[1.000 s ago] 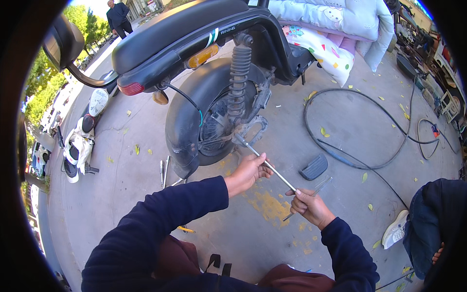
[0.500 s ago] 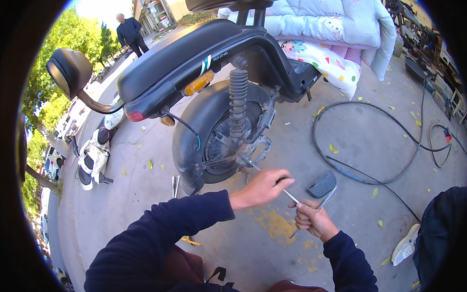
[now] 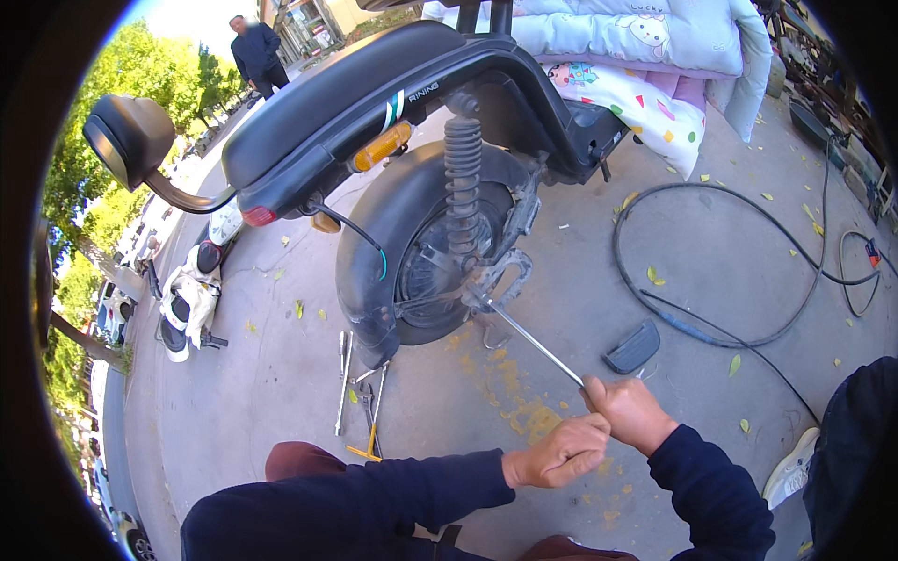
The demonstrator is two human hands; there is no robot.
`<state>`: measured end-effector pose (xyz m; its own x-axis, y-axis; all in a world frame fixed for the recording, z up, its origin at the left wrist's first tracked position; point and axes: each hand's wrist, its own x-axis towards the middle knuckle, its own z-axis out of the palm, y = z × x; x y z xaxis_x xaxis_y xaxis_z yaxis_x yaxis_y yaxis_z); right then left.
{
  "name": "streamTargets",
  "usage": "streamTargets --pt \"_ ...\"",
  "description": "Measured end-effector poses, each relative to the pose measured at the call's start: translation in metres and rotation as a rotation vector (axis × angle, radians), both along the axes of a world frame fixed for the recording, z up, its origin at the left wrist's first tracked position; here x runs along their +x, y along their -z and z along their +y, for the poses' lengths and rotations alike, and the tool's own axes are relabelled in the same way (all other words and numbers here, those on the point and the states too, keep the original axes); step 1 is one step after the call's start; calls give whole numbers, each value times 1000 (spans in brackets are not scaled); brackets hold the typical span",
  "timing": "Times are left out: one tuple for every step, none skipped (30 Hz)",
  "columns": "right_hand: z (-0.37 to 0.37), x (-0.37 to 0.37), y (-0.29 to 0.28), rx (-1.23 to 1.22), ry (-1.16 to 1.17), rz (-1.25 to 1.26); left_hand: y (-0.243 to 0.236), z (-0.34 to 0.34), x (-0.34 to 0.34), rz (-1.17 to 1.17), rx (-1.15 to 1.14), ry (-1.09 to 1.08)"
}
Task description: The person gathers tools from a cluttered workbench, then uses a screwdriver and wrench to remove the rear footrest and adjust the rear suspension of a scooter. The removed footrest is placed on the ground.
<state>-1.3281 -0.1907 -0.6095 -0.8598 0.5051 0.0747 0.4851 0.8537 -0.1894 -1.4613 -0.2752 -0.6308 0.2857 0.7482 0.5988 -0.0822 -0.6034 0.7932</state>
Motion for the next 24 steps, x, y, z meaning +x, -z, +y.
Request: streamTargets --pt "2 3 5 213 -97 -62 6 -9 -7 -111 -188 118" --pt "2 4 10 424 -198 -124 12 -16 -16 -207 -387 235" --pt "-2 6 16 467 -180 -131 16 -21 -21 -330 -515 376" --pt "-6 4 21 481 -131 -88 20 -15 -24 -414 -818 225" --pt "-12 2 25 485 -97 -30 24 -5 -24 -533 -1046 85" --pt "-18 -1 28 451 -35 -38 25 5 -24 -665 -1202 -50" --pt "-25 -3 30 397 11 8 25 10 -24 -642 -1316 -5" --pt "-29 -5 32 470 24 55 25 16 -23 -628 -1364 55" --pt "-32 -7 32 524 56 92 24 21 -23 -616 -1409 117" --pt "-30 -7 31 538 84 85 23 26 -23 -641 -1381 108" --pt "-30 -5 29 570 163 126 22 29 -24 -666 -1359 101" --pt "-25 -4 25 590 389 206 21 32 -24 -684 -1332 86" --pt "-16 -1 20 595 590 264 20 33 -25 -712 -1340 116" --pt "-12 2 15 634 761 347 20 34 -25 -692 -1347 126" --pt "-7 6 10 36 822 641 21 34 -26 -672 -1348 117" --pt "-7 6 7 -559 884 933 21 34 -27 -637 -1368 99" --pt "-15 14 2 -945 792 1049 22 33 -28 -615 -1362 92" --pt "-25 15 2 -674 490 902 23 35 -30 -590 -1337 63" --pt "-42 16 3 -379 238 750 25 34 -33 -562 -1329 39" --pt "-56 18 6 -102 -18 542 26 33 -34 -544 -1303 31" --pt "-62 18 10 -59 16 523 27 32 -35 -566 -1327 49" --pt "-66 17 16 -29 35 466 29 32 -37 -553 -1317 47" --pt "-66 16 20 -25 35 356 30 32 -37 -554 -1296 51" --pt "-67 16 23 18 52 367 32 32 -36 -545 -1280 57"
